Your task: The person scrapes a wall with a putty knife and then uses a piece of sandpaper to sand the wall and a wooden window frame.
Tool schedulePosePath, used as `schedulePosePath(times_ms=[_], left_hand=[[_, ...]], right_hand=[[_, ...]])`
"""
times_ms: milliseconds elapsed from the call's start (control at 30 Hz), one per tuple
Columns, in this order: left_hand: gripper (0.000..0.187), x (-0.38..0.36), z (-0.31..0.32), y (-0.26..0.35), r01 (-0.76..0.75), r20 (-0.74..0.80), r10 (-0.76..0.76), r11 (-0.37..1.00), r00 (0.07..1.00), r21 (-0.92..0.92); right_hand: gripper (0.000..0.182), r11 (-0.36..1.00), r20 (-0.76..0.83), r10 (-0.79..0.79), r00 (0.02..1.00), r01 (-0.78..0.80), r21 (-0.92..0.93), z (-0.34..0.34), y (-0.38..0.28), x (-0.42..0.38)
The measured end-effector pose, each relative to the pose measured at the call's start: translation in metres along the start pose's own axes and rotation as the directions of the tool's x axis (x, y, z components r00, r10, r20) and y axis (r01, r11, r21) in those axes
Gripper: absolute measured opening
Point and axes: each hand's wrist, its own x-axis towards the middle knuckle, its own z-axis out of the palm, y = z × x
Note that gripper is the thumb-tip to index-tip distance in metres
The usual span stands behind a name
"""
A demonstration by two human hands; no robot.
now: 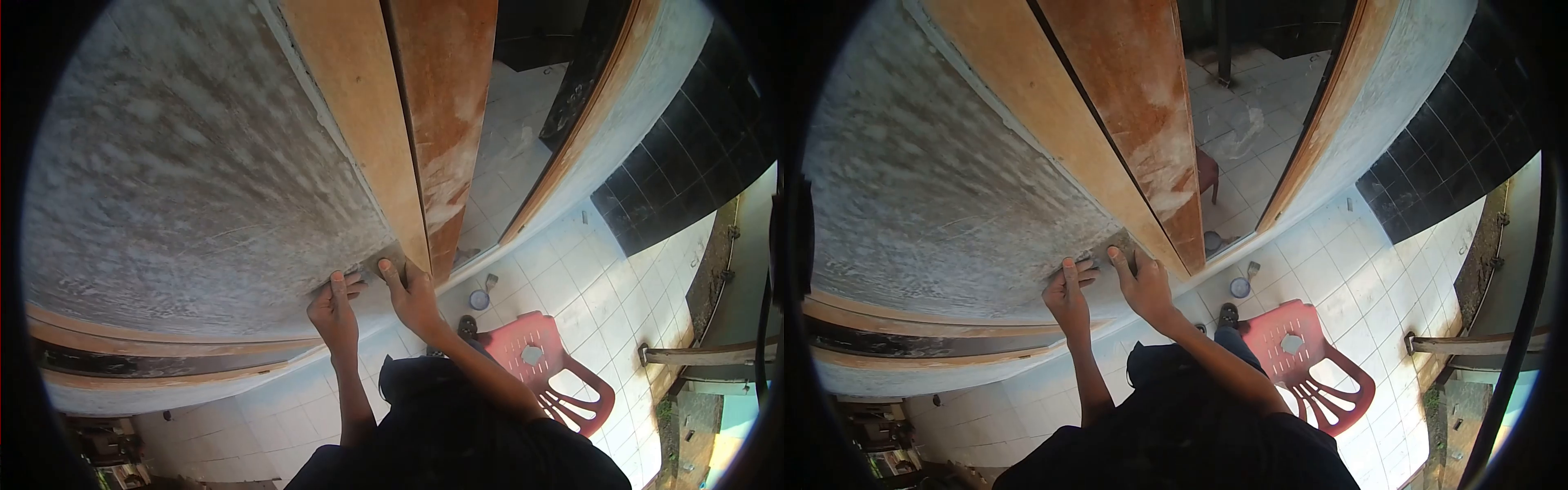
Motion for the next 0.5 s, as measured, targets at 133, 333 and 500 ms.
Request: schedulePosePath(times_ms=[133,333,500], left_hand=[[0.042,-0.003,0.006,-0.001,-0.002,-0.014,0.002,1.0,1.0,-0.012],[0.042,-0.006,0.017,0.005,0.015,-0.111,-0.016,1.0,0.994,-0.015],[0.042,-0.011,0.022,0.006,0.04,-0.165,-0.04,0.999,0.986,-0.008]], right_hand=[[0.041,0.997,-0.009,-0.078,0.997,0.079,0.023,-0.003,-0.026,0.005],[0.042,0.994,0.056,-0.038,0.998,0.032,0.103,-0.004,0.0,0.004],[0.04,0.981,0.182,0.027,0.983,-0.061,0.187,-0.012,-0.016,0.008]])
